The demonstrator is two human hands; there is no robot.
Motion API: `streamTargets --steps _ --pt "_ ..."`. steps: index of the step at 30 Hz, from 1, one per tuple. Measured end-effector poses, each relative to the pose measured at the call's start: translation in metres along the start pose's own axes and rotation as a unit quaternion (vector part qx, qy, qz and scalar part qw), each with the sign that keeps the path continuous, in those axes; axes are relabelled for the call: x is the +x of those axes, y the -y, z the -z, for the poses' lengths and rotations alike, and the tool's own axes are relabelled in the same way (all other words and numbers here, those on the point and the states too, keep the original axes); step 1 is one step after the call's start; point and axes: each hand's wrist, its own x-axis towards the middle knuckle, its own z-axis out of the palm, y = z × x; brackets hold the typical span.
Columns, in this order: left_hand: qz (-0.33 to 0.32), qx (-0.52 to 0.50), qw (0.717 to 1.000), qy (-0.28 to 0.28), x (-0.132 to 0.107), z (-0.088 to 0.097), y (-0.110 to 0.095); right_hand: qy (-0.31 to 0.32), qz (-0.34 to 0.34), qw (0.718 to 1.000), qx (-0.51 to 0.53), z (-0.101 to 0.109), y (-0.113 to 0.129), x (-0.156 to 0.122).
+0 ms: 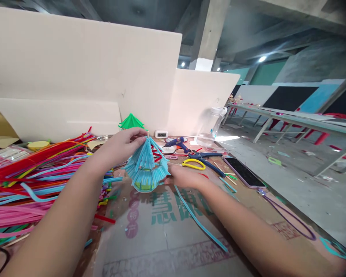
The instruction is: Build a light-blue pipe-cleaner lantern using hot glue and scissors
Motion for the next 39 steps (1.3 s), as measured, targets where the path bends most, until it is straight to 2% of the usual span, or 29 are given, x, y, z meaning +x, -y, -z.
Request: streamTargets --steps 4,6,8,10,12,14,17,20,28,35,39 --pt "-0.004 -0.014 1.000 0.001 -0.001 -0.001 -0.003 -0.054 -0.009 0.998 -0.006 0.039 -0.007 -0.013" --pt "-0.010 -0.020 1.000 0.006 0.000 -0.002 -0.001 -0.152 -0.027 0.988 0.026 0.058 -0.002 -0.018" --pt "-0.016 -0.025 1.000 0.010 0.000 -0.003 0.000 -0.238 -0.018 0.965 0.110 0.067 0.011 -0.022" --pt "-0.024 -0.031 0.999 0.012 0.000 -0.003 0.001 -0.259 0.019 0.947 0.188 0.067 0.030 -0.025" --pt "-0.029 -0.034 0.999 0.014 0.001 -0.004 0.001 -0.257 0.056 0.944 0.199 0.060 0.049 -0.028" --pt "-0.032 -0.033 0.999 0.017 0.000 -0.004 0.000 -0.281 0.078 0.948 0.128 0.051 0.062 -0.030" --pt "-0.037 -0.026 0.999 0.017 -0.001 -0.005 -0.003 -0.315 0.113 0.942 -0.009 0.039 0.071 -0.032" --pt "-0.044 -0.012 0.999 0.016 -0.002 -0.005 -0.007 -0.315 0.132 0.936 -0.081 0.032 0.070 -0.030" --pt "-0.049 -0.006 0.999 0.017 -0.003 -0.005 -0.009 -0.297 0.099 0.933 -0.179 0.037 0.070 -0.030" --pt "-0.043 -0.008 0.999 0.017 -0.002 -0.005 -0.007 -0.292 0.109 0.943 -0.117 0.038 0.069 -0.032" --pt "-0.040 -0.010 0.999 0.018 -0.002 -0.005 -0.007 -0.270 0.092 0.947 -0.148 0.037 0.070 -0.031"
